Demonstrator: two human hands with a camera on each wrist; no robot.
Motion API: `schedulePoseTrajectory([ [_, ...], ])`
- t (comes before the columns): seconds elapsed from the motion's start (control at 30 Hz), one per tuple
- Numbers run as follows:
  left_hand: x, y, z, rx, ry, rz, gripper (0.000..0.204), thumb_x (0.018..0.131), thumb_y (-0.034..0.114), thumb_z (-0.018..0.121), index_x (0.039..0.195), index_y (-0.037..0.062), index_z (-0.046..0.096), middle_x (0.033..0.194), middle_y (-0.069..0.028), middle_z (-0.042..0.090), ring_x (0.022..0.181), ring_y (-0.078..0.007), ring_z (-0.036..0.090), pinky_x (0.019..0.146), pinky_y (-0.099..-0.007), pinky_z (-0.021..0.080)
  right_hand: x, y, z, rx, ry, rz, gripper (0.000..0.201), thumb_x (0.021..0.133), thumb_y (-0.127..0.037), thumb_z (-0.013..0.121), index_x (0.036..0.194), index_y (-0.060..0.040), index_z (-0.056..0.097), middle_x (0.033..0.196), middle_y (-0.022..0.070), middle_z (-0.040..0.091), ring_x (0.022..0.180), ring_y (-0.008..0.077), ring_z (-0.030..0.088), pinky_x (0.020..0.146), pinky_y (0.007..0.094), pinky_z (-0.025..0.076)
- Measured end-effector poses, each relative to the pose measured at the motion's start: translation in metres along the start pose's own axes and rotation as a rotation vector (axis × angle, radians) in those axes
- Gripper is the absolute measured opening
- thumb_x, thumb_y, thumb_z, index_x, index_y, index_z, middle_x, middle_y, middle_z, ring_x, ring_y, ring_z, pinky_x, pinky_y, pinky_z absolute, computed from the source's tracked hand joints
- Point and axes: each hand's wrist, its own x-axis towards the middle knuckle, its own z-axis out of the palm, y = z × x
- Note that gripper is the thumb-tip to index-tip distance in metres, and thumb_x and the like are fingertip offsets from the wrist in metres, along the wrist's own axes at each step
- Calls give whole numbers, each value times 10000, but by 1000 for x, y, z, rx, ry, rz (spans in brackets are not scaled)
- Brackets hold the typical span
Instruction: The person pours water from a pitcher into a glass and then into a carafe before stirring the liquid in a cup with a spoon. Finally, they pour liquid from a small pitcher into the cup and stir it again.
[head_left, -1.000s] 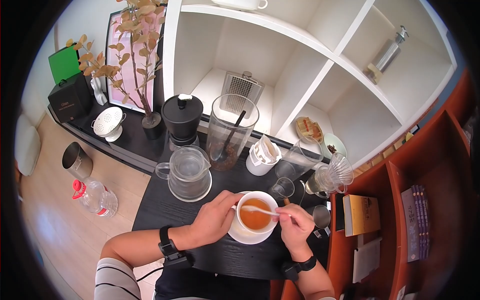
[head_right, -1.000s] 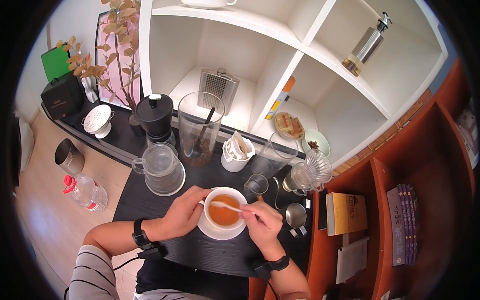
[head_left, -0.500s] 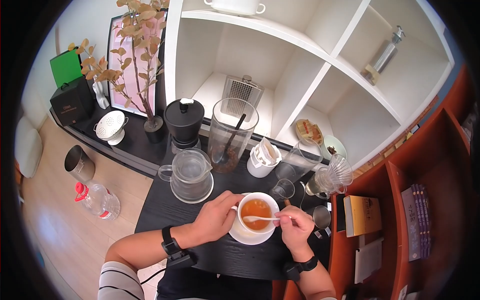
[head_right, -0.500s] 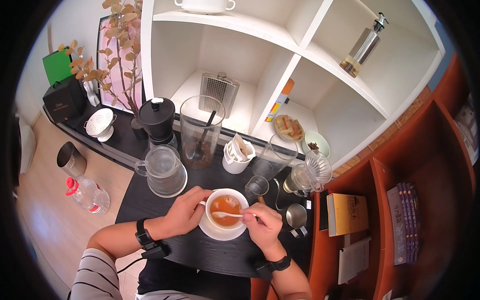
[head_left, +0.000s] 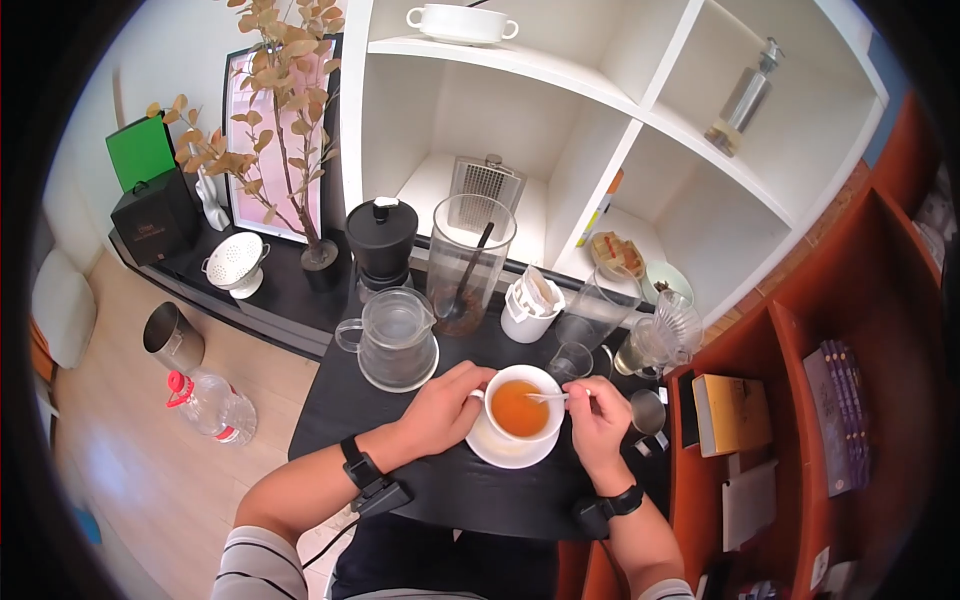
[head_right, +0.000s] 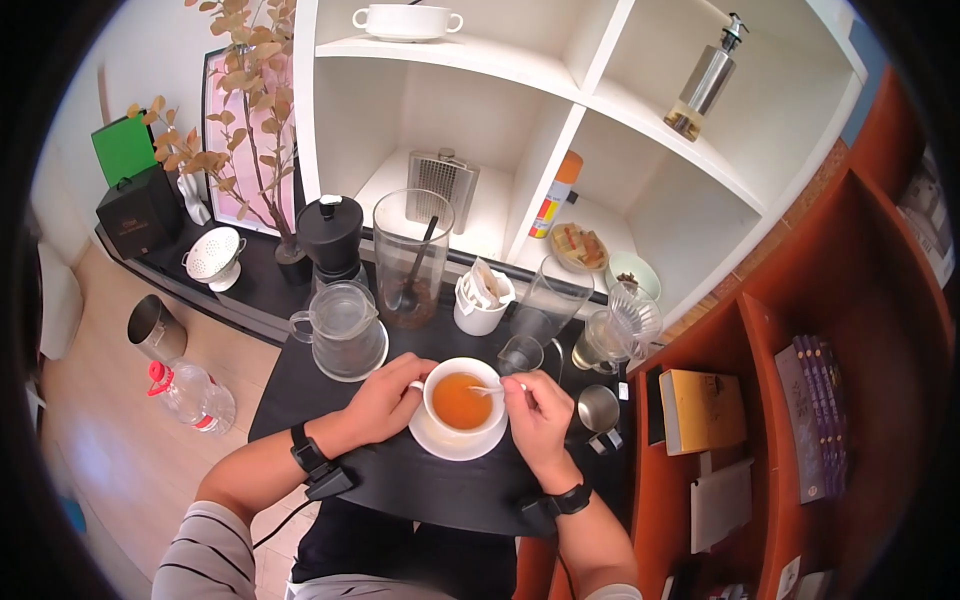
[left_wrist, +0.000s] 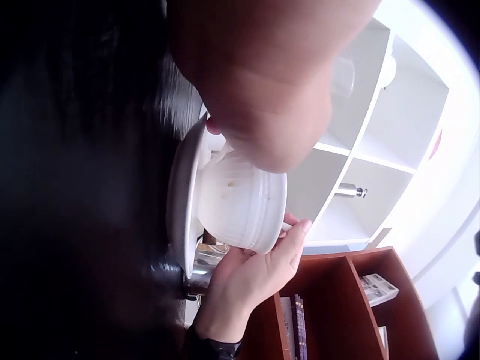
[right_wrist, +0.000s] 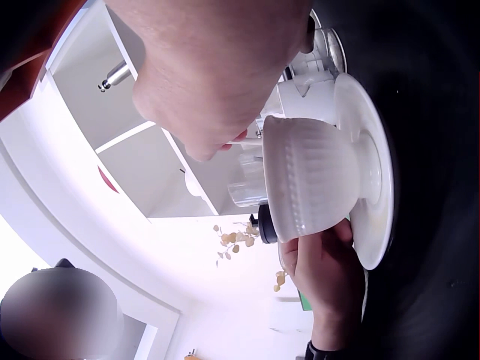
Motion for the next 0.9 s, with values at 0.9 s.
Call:
schedulePoseTrajectory([
  [0.9,3,-14,7,26,41,-15,313,921,-65,601,1203,20,706,891,-41,605,682,-108,514,609,-265,419,19,-5,-6,45,-81,60,130,990,-91,763,928,6,703,725,-11,609,616,25,491,534,234,378],
])
